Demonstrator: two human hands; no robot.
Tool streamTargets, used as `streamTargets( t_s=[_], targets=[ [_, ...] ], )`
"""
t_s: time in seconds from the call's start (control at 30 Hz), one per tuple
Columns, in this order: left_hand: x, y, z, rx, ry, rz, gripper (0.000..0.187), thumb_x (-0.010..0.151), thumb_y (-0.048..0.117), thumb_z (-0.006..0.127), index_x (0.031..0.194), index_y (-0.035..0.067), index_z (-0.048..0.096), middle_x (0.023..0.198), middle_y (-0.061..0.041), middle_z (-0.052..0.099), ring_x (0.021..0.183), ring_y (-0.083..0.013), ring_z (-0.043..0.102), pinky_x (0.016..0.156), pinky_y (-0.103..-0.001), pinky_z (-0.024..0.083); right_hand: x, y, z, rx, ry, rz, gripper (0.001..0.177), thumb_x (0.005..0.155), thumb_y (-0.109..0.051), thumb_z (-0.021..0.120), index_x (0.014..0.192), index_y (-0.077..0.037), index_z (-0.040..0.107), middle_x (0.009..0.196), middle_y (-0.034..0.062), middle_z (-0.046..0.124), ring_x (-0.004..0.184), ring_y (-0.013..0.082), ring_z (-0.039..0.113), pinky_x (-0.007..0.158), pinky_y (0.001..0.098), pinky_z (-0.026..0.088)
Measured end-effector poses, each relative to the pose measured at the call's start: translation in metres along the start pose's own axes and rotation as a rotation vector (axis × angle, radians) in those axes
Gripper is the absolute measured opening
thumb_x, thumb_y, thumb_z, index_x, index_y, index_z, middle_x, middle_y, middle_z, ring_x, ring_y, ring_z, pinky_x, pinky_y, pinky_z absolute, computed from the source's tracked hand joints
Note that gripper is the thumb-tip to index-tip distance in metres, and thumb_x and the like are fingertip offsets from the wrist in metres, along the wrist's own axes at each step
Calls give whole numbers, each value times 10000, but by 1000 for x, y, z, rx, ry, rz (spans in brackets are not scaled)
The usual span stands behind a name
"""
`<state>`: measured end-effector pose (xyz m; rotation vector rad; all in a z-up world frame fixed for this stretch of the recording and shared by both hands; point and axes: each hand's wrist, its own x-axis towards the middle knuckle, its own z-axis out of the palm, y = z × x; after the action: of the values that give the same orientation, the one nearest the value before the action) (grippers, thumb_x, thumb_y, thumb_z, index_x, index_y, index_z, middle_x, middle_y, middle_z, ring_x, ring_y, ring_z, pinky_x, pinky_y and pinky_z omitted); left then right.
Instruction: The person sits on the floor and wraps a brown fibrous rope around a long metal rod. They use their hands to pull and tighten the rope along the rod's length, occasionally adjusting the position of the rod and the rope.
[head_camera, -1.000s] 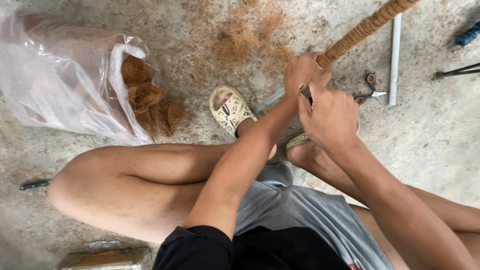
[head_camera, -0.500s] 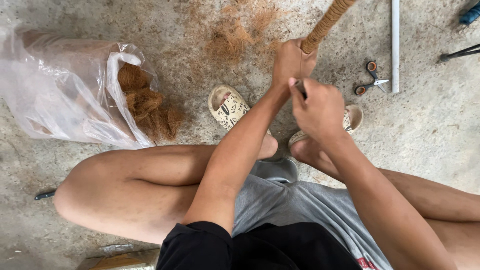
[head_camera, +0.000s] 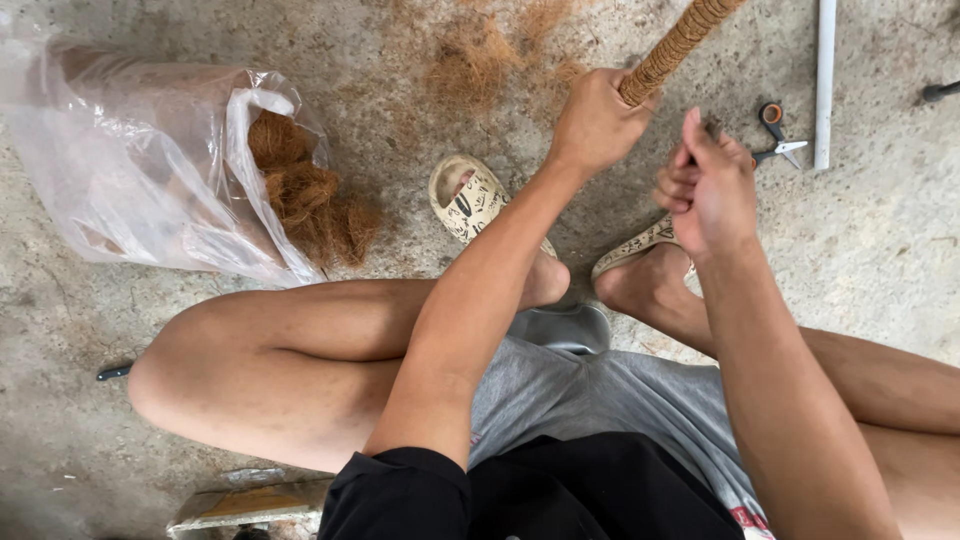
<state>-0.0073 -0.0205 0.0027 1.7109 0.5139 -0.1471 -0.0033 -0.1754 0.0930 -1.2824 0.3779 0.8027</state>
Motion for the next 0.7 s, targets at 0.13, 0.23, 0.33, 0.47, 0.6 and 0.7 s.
streamTargets(
  t_s=[0.13, 0.23, 0.33, 0.47, 0.6, 0.7],
  targets=[
    [-11, 3, -4, -34, -82, 54, 273, 909, 238, 712, 752, 17, 736, 491, 3, 571, 400, -104, 508, 403, -338, 400, 18, -16, -12, -92, 8, 107, 392, 1054, -303, 653, 746, -141, 472, 566, -77, 275, 462, 66, 229, 419, 261, 180],
    [-25, 10, -8, -122, -196, 74, 154, 880, 178, 702, 842, 42, 762, 514, 30, 588, 414, -81, 507, 390, -329, 382, 28, -29, -13, -191, -39, 223, 342, 1034, -280, 637, 761, -142, 486, 584, -77, 312, 475, 60, 235, 416, 255, 187],
    [-37, 16, -7, -48, -306, 94, 141, 881, 190, 718, 853, 66, 780, 486, 21, 557, 392, -84, 464, 376, -337, 335, 32, -38, -11, -379, -78, 277, 328, 1022, -290, 612, 756, -140, 491, 598, -62, 371, 483, 74, 257, 418, 259, 216],
    [-55, 18, 4, -44, -514, 206, 85, 868, 197, 740, 887, 128, 786, 485, 5, 607, 380, -106, 519, 363, -346, 389, 38, -60, -13, -941, -47, 405, 482, 1032, -472, 590, 722, -122, 472, 573, -19, 410, 447, 122, 283, 438, 293, 294],
    [-81, 12, 19, 71, -569, 475, 100, 778, 154, 761, 701, 98, 730, 553, -56, 651, 458, -176, 614, 459, -375, 472, 33, -77, -23, -1228, -447, 450, 542, 1028, -527, 508, 735, -72, 535, 559, 36, 414, 468, 162, 331, 483, 364, 341],
    [-108, 11, 28, 99, -653, 523, 151, 737, 238, 768, 704, 99, 717, 622, -98, 680, 549, -258, 670, 536, -418, 521, 15, -89, -34, -1438, -530, 565, 555, 990, -579, 513, 782, -78, 635, 549, 70, 471, 496, 204, 357, 515, 421, 349]
  ],
)
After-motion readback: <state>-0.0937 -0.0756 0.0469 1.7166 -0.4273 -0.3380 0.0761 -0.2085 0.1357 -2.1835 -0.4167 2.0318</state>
